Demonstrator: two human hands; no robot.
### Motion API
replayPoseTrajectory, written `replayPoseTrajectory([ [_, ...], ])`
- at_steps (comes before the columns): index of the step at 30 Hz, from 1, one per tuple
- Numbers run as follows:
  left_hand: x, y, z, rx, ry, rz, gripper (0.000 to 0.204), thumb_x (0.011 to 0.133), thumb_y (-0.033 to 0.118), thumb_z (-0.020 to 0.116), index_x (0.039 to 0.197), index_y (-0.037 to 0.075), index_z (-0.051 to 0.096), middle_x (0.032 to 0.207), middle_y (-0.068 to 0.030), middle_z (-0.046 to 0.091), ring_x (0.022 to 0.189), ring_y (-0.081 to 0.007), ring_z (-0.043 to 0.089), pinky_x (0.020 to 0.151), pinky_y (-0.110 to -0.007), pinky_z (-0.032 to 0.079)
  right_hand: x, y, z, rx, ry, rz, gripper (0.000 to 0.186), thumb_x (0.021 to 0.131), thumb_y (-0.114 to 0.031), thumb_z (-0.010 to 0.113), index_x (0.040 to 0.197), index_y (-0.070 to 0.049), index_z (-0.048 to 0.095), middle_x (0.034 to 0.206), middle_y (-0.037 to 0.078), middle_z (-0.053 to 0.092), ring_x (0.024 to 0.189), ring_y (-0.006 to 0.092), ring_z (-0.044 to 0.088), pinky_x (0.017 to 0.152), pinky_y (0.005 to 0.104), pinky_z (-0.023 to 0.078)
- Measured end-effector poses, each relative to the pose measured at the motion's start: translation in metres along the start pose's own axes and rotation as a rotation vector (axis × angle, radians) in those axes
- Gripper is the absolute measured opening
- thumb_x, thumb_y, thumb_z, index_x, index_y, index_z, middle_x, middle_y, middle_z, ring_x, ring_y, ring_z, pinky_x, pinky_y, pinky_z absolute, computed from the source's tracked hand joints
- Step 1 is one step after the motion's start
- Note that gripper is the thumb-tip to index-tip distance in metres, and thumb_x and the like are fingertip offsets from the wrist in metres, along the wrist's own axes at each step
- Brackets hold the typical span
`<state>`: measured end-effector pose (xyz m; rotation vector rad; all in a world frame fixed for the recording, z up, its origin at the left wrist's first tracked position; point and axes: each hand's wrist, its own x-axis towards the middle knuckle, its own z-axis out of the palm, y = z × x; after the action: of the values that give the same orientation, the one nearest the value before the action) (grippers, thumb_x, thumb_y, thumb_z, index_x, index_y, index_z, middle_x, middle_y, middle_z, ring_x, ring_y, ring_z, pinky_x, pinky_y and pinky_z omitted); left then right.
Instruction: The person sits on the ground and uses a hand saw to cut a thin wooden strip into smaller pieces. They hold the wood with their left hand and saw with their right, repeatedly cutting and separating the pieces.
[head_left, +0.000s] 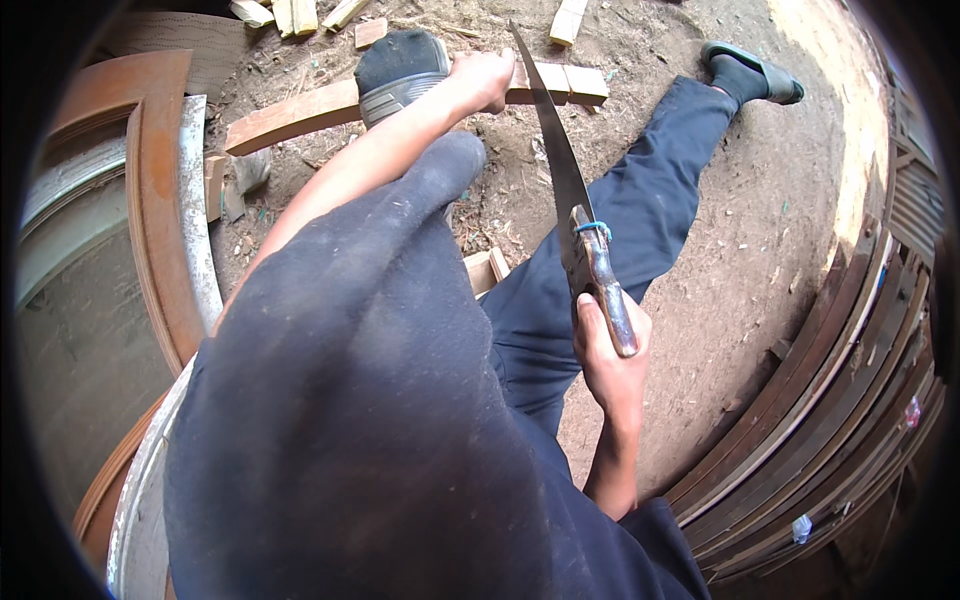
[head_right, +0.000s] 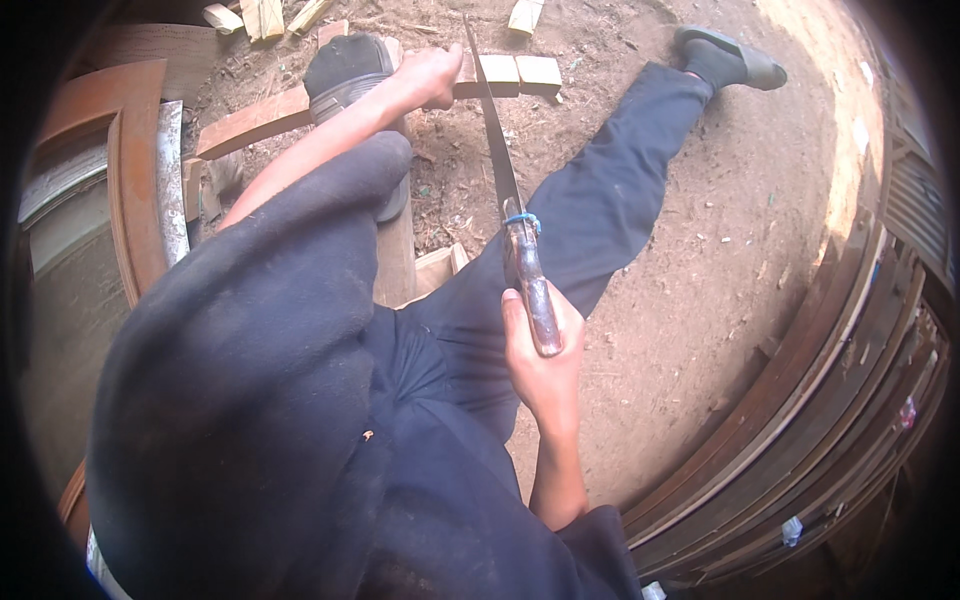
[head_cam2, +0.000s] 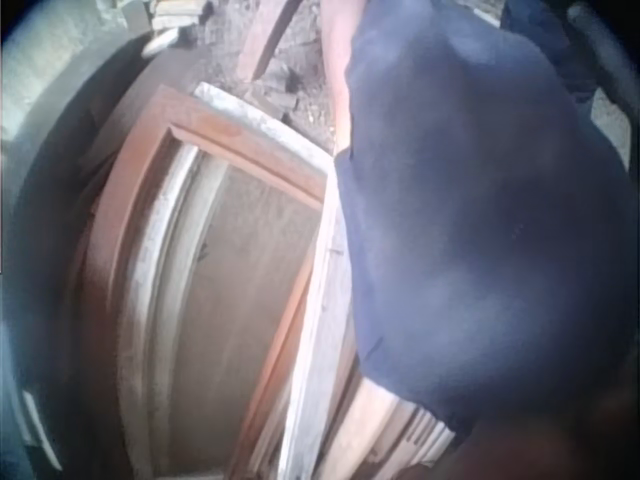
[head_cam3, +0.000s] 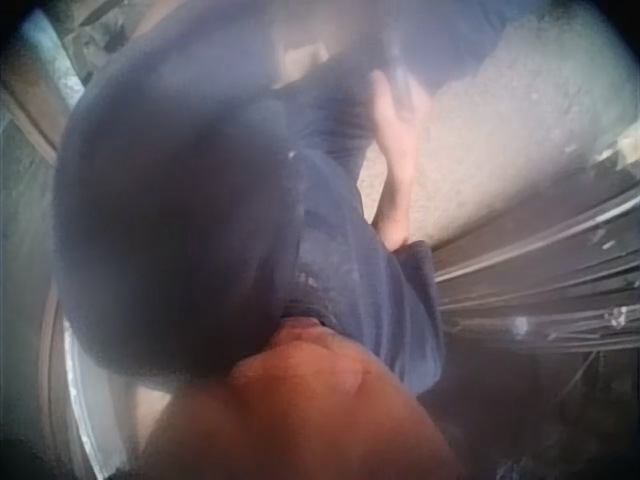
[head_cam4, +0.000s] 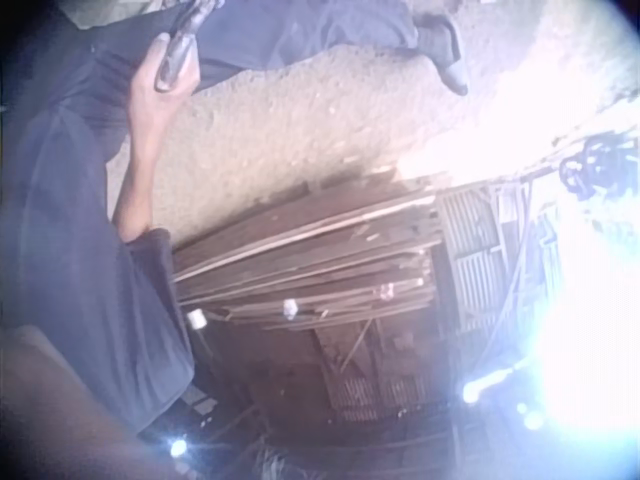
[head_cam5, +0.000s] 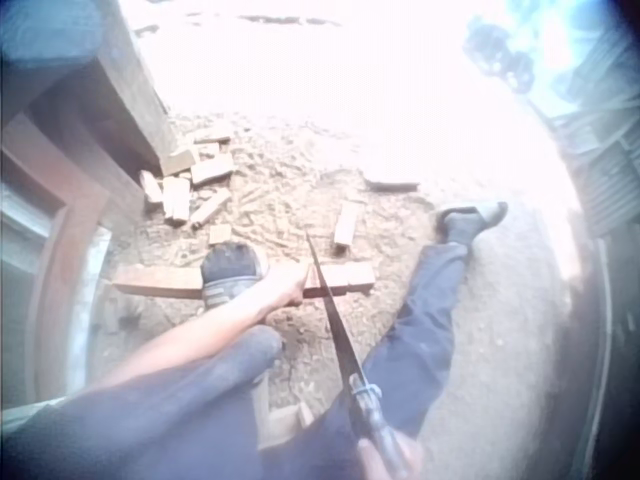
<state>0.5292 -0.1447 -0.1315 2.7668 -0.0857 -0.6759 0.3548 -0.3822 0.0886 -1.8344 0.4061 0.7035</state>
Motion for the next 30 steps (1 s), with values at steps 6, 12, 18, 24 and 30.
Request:
replayPoseTrajectory([
  [6, 0.001, 0.001, 0.003, -0.006, 0.005, 0.031, 0.044, 0.066, 0.006, 0.066, 0.102, -0.008, 0.044, 0.089, -0.0256, 0.064, 0.09, -0.0387, 0.064, 0.078, -0.049, 0.051, 0.048, 0.003, 0.02, 0.002, 0.009, -0.076, 0.021, 0.091, -0.008, 0.057, 0.072, -0.001, 0.051, 0.061, -0.004, 0.041, 0.058, 0.0039, 0.034, 0.051, 0.0248, 0.031],
  [12, 0.0, 0.002, 0.002, 0.019, -0.012, -0.007, 0.047, 0.067, 0.008, 0.068, 0.105, -0.006, 0.044, 0.091, -0.0248, 0.064, 0.092, -0.0383, 0.064, 0.078, -0.049, 0.051, 0.019, -0.006, 0.005, 0.024, -0.002, -0.006, 0.019, 0.09, -0.007, 0.057, 0.073, 0.0, 0.052, 0.061, -0.005, 0.043, 0.057, 0.0032, 0.036, 0.05, 0.0245, 0.032],
  [18, 0.006, -0.005, 0.0, 0.015, 0.001, -0.049, 0.056, 0.066, 0.012, 0.073, 0.114, -0.002, 0.045, 0.106, -0.0223, 0.064, 0.103, -0.0363, 0.062, 0.087, -0.054, 0.046, 0.048, -0.007, 0.013, 0.081, 0.0, -0.009, 0.022, 0.088, -0.007, 0.058, 0.069, -0.001, 0.049, 0.06, -0.005, 0.042, 0.057, 0.0029, 0.035, 0.05, 0.0251, 0.032],
  [24, 0.002, 0.003, -0.003, 0.022, -0.014, -0.035, 0.051, 0.068, 0.007, 0.069, 0.11, -0.005, 0.042, 0.099, -0.025, 0.063, 0.1, -0.0383, 0.062, 0.085, -0.054, 0.047, 0.031, 0.0, 0.016, -0.038, 0.039, -0.094, 0.019, 0.088, -0.005, 0.057, 0.071, 0.0, 0.05, 0.06, -0.003, 0.042, 0.058, 0.0036, 0.036, 0.051, 0.0243, 0.033],
  [30, 0.003, -0.009, 0.002, 0.019, 0.012, -0.071, 0.052, 0.067, 0.006, 0.07, 0.11, -0.004, 0.043, 0.099, -0.0241, 0.063, 0.1, -0.0381, 0.062, 0.085, -0.055, 0.046, 0.035, 0.009, 0.028, -0.093, 0.032, -0.185, 0.02, 0.088, -0.005, 0.057, 0.07, 0.0, 0.049, 0.06, -0.002, 0.041, 0.057, 0.0047, 0.036, 0.051, 0.0251, 0.033],
])
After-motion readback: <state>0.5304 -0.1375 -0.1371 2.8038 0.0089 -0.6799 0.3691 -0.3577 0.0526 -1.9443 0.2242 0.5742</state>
